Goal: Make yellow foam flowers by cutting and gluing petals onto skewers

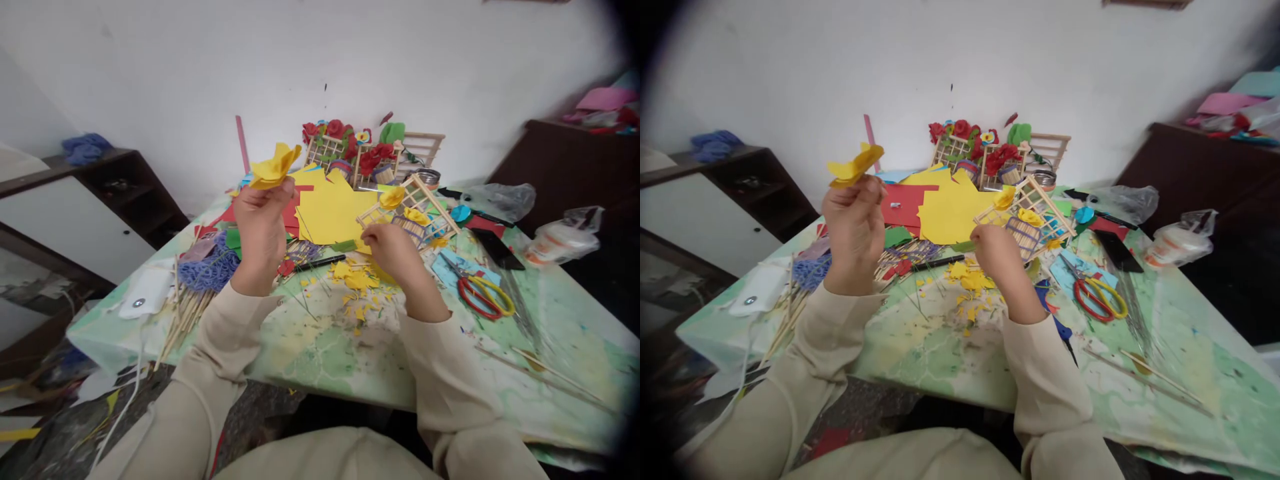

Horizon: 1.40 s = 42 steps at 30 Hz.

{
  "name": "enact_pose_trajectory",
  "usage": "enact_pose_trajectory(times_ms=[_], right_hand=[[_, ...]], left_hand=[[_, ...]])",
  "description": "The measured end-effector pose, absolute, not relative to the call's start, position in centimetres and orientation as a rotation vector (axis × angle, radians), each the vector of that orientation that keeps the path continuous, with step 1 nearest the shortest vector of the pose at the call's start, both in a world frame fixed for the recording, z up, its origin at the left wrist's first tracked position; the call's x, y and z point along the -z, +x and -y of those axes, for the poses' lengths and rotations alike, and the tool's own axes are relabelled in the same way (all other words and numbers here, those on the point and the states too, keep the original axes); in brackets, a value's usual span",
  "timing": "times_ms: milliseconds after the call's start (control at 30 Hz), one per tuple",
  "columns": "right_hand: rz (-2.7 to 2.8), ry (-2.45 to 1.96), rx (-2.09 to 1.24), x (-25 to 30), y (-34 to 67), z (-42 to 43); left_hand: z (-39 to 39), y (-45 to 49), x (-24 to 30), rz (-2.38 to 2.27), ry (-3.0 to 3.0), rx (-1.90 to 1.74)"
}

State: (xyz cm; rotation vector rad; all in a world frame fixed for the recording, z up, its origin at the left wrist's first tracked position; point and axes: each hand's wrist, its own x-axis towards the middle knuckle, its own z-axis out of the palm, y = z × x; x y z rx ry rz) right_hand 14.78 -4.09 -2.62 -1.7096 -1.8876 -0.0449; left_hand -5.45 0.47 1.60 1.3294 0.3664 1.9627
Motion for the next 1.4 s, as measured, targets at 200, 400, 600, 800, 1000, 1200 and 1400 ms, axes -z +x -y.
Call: enact_pose_trajectory(times_ms=[200, 400, 600, 800, 1000, 1200, 1400], right_hand=[[1.639, -1.596, 0.106, 1.1, 14.1, 6.0], [1.614, -1.491, 0.068, 2.8, 11.0, 8.8], [1.543, -1.436, -0.376, 7.3, 9.7, 9.9], [1.313, -1.27, -0.755, 10.0, 9.4, 10.8], [1.081, -1.135, -0.896, 12.0, 9.3, 11.2], [1.209, -1.241, -0.849, 12.9, 9.0, 11.9], [1.498, -1.39, -0.659, 12.3, 11.0, 13.8]], left_hand=[[-1.5, -5.3, -1.1, -0.426, 1.318, -1.793], [-1.7, -4.0, 0.0, -0.528, 1.277, -1.637], [0.9, -0.6, 3.2, -0.543, 1.109, -1.304], [2.8, 0.3, 6.3, -0.654, 1.103, -1.194], [4.7, 0.6, 9.4, -0.71, 1.275, -1.071], [4.0, -0.1, 10.0, -0.72, 1.283, -1.114], [-1.6, -3.6, 9.3, -0.882, 1.333, -1.462]])
